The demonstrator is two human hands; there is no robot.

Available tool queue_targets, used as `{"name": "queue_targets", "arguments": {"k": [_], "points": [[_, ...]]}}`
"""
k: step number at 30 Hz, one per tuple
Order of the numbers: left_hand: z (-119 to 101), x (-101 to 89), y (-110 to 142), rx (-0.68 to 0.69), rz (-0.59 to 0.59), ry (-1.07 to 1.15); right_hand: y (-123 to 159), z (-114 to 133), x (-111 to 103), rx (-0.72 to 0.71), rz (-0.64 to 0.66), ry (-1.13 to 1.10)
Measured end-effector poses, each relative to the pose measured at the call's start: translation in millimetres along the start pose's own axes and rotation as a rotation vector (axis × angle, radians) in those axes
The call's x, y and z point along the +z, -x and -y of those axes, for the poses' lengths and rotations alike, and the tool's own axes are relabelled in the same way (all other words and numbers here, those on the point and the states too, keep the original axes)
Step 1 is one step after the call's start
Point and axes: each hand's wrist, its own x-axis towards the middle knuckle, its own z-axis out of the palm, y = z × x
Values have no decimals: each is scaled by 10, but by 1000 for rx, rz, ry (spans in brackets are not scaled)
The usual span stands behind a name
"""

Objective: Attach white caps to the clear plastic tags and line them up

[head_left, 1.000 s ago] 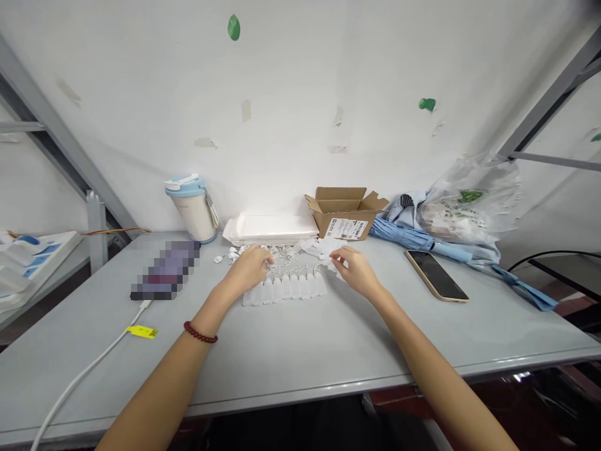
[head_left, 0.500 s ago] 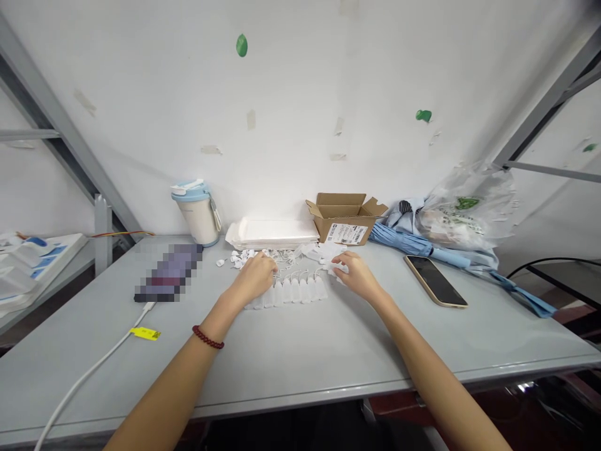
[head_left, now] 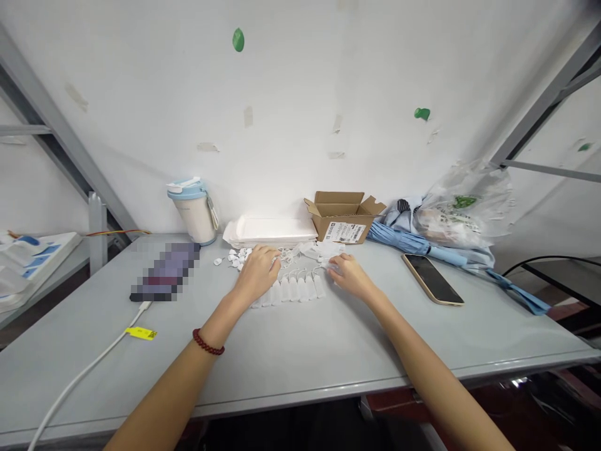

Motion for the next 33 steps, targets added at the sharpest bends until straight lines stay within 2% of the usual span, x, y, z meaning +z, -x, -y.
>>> {"name": "queue_targets", "arguments": {"k": [3,7,14,20,23,27,33], "points": [[-19,1,7,6,30,31,2,20,21,11,7,-24],[-35,11,17,3,-5,50,-14,-6,54,24,-14,-63],[-103,53,46,-12,-39,45,-48,-96,90,-32,-168,-158],[-209,77,65,12,-30,85,-17,76,38,-76,-313,-475],[-249,93,72,29,-18,118,45,245,16,-75,-288,-696],[-298,104,82,-11,19,190,125,441,25,-21,-180,-930],[-362,102,108,-5,10,252,154,511,64,-35,-180,-880]]}}
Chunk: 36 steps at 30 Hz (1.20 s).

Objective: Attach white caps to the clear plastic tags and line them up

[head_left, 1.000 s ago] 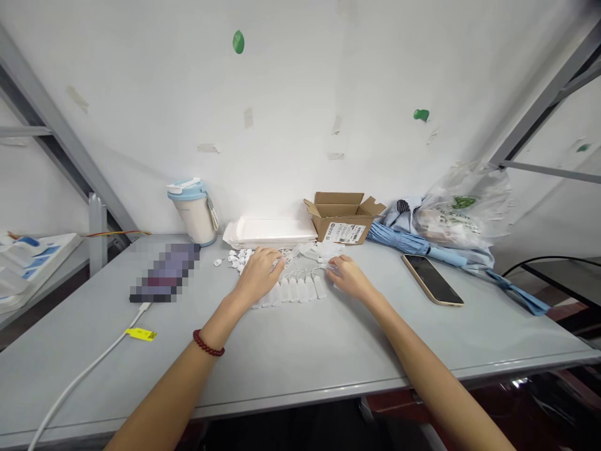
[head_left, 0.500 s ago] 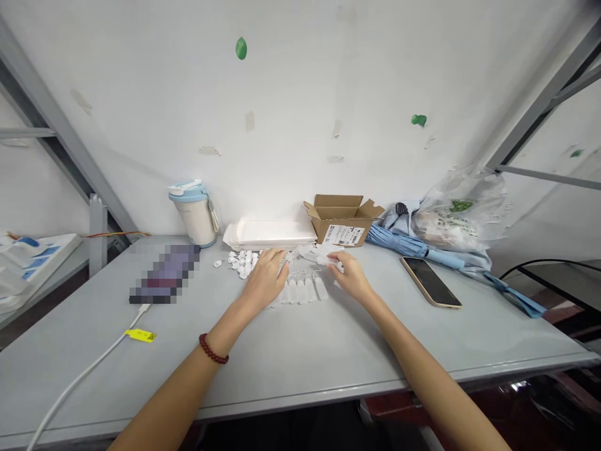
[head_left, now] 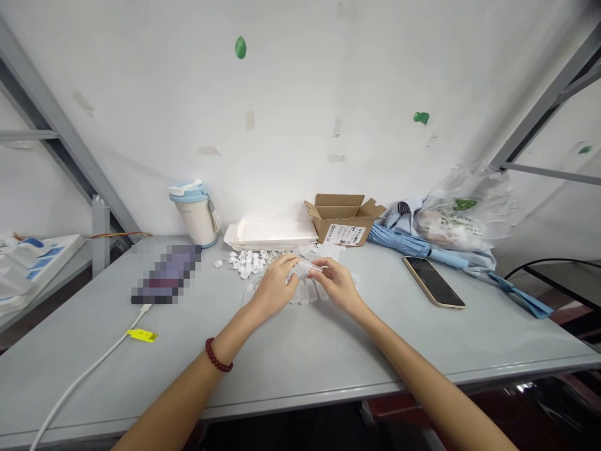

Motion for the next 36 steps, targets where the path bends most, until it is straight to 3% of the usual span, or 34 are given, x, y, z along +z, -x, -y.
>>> {"name": "queue_targets", "arguments": {"k": [10,26,36], "points": [[-90,-31,12,15,-73,98,1,-64,6,-232,-105,254],[-97,-10,41,100,-110,159,-16,-50,-17,-278,-112,274],[-100,7,66,216,-79,31,-10,-60,-14,-234,-77,261]]}}
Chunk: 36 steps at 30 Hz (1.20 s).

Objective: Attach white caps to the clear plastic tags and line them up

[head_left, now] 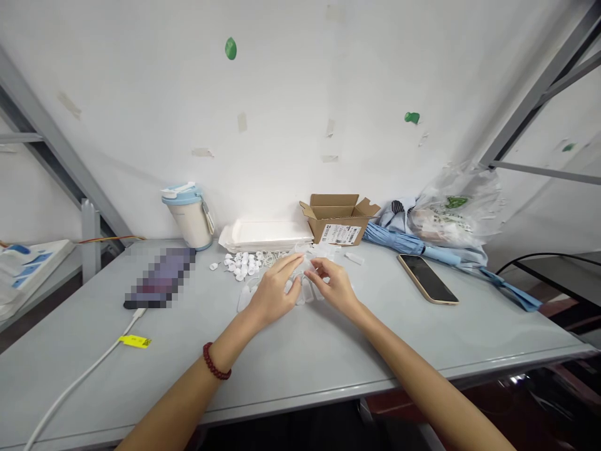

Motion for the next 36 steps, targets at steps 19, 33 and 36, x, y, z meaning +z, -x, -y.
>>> {"name": "queue_targets", "arguments": {"k": [19,33,36], "points": [[18,55,34,126,73,-37,3,44,-23,4,83,-91],[-7,116,78,98,125,-28,-11,6,-40,83,54,-146],[-4,118,80,114,124,-30,-14,-1,-44,82,45,-132]]}}
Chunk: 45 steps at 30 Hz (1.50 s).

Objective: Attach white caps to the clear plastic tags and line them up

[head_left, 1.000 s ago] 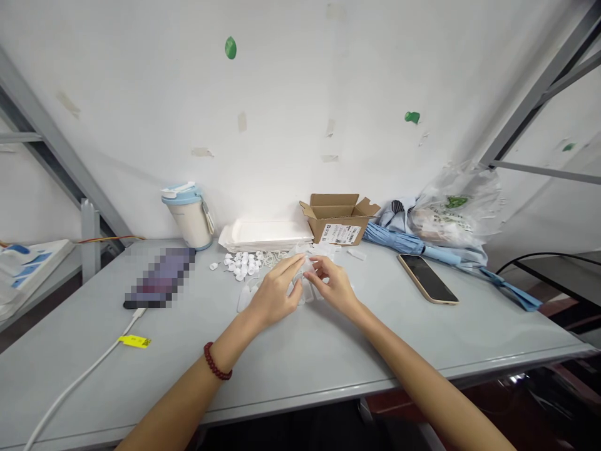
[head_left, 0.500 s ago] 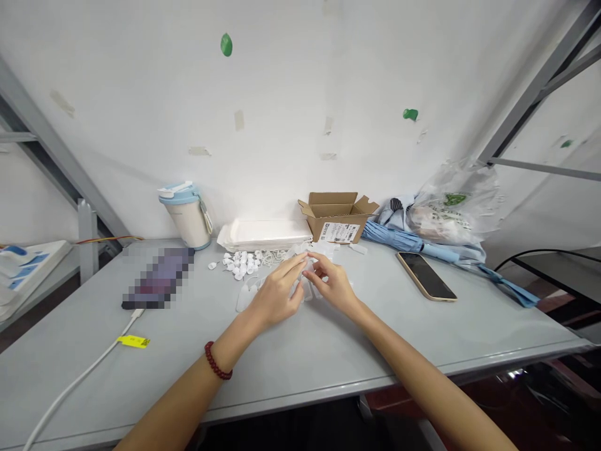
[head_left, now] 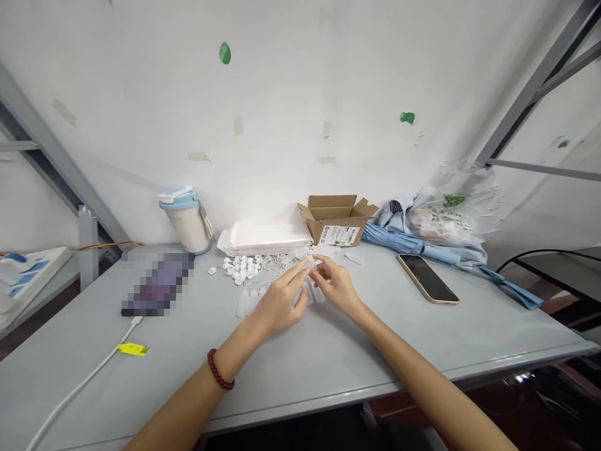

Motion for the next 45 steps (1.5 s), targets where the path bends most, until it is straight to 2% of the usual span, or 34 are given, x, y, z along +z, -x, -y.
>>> {"name": "queue_targets", "arguments": {"k": [6,11,14,17,21,24,28,34,40,45], "points": [[-9,1,-9,-18,-12,-15,-16,-3,-27,29,22,24],[-6,52,-20,-125,-16,-14,-37,20,-65,84,29,71],[-8,80,-34,-175,26,-21,-63,45,-110,132,37,91],[-22,100,-59,-172,87,-17,-104,66,-211,219,89,57],[-48,128,-106,-181,136,-35,-152,63,-413,406,115,-18],[-53,157,-134,-164,183,-92,-163,47,-517,483,193,23],[-33,199,-137,-119,246,-177,-160,56,-530,497,251,159],[-16,236,-121,-127,313,-208,-129,55,-451,451,350,232],[-43,233,-133,-139,331,-213,-106,-21,-418,406,405,306],[-65,214,-131,-148,330,-199,-95,-22,-384,433,434,289]]}}
